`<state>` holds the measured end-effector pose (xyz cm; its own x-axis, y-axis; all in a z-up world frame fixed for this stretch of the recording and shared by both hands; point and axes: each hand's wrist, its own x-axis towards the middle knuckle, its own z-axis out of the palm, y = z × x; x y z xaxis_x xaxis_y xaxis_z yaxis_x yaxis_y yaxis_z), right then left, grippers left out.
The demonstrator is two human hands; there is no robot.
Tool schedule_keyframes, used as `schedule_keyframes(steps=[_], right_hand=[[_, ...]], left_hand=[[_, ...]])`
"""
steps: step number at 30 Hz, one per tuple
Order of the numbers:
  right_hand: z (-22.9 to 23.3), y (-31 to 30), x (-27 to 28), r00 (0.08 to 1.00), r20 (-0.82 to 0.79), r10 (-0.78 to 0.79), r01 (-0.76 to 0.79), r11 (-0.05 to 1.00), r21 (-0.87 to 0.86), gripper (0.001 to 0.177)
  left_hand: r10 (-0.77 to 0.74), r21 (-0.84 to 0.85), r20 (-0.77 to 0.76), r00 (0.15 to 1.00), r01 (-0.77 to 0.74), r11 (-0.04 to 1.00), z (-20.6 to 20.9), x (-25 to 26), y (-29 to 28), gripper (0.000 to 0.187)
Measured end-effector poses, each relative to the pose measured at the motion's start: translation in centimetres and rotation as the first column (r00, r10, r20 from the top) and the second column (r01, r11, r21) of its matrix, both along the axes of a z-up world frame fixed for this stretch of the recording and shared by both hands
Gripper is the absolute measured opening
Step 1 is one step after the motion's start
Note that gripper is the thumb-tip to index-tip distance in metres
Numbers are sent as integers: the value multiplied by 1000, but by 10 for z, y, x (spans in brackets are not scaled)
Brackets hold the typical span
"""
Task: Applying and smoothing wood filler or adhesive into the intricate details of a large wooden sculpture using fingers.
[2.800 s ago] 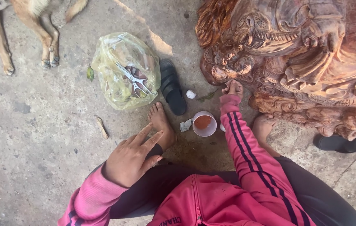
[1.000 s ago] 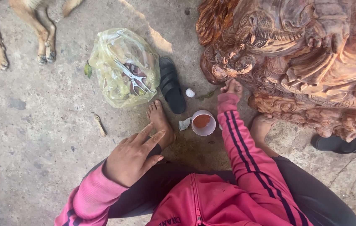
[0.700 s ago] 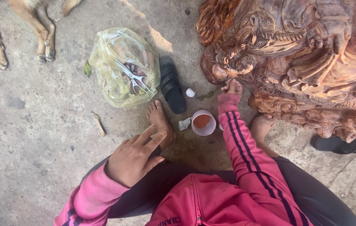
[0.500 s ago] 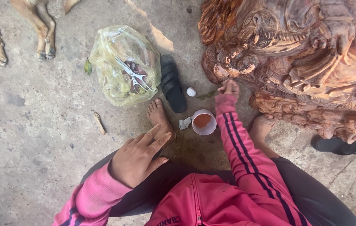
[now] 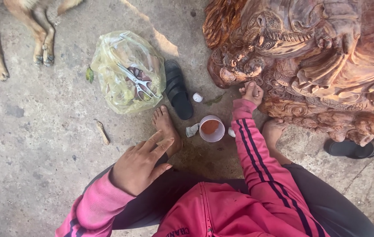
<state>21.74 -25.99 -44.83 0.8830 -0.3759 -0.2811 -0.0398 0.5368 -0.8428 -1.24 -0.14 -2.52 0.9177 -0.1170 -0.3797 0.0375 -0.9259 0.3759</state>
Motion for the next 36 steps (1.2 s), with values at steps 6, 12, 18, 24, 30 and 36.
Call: schedule_keyframes(steps=[6, 12, 18, 24, 30, 36], right_hand=[[-1, 13, -6, 997, -50, 61, -62, 998, 0, 18], [65, -4, -6, 999, 29, 31, -24, 975, -219, 17], [44, -16, 1, 1000, -12, 11, -14, 956, -293, 16], [25, -14, 5, 956, -280, -84, -59, 883, -466, 13], [38, -21, 5, 948, -317, -14, -147, 865, -480, 15], [19, -29, 11, 944, -329, -38, -134, 865, -484, 13]], left_hand=[[-14, -1, -20, 1000, 14, 1000, -1, 1, -4, 64], [-2, 17, 5, 1000, 2, 1000, 0, -2, 0, 66], [-7, 36, 12, 1000, 6, 999, 1, -3, -2, 66], [17, 89, -216, 976, 2, 996, 16, 8, -8, 60], [1, 69, -169, 986, 11, 998, 23, 13, -13, 59], [-7, 83, -181, 984, 22, 996, 21, 8, -14, 59]])
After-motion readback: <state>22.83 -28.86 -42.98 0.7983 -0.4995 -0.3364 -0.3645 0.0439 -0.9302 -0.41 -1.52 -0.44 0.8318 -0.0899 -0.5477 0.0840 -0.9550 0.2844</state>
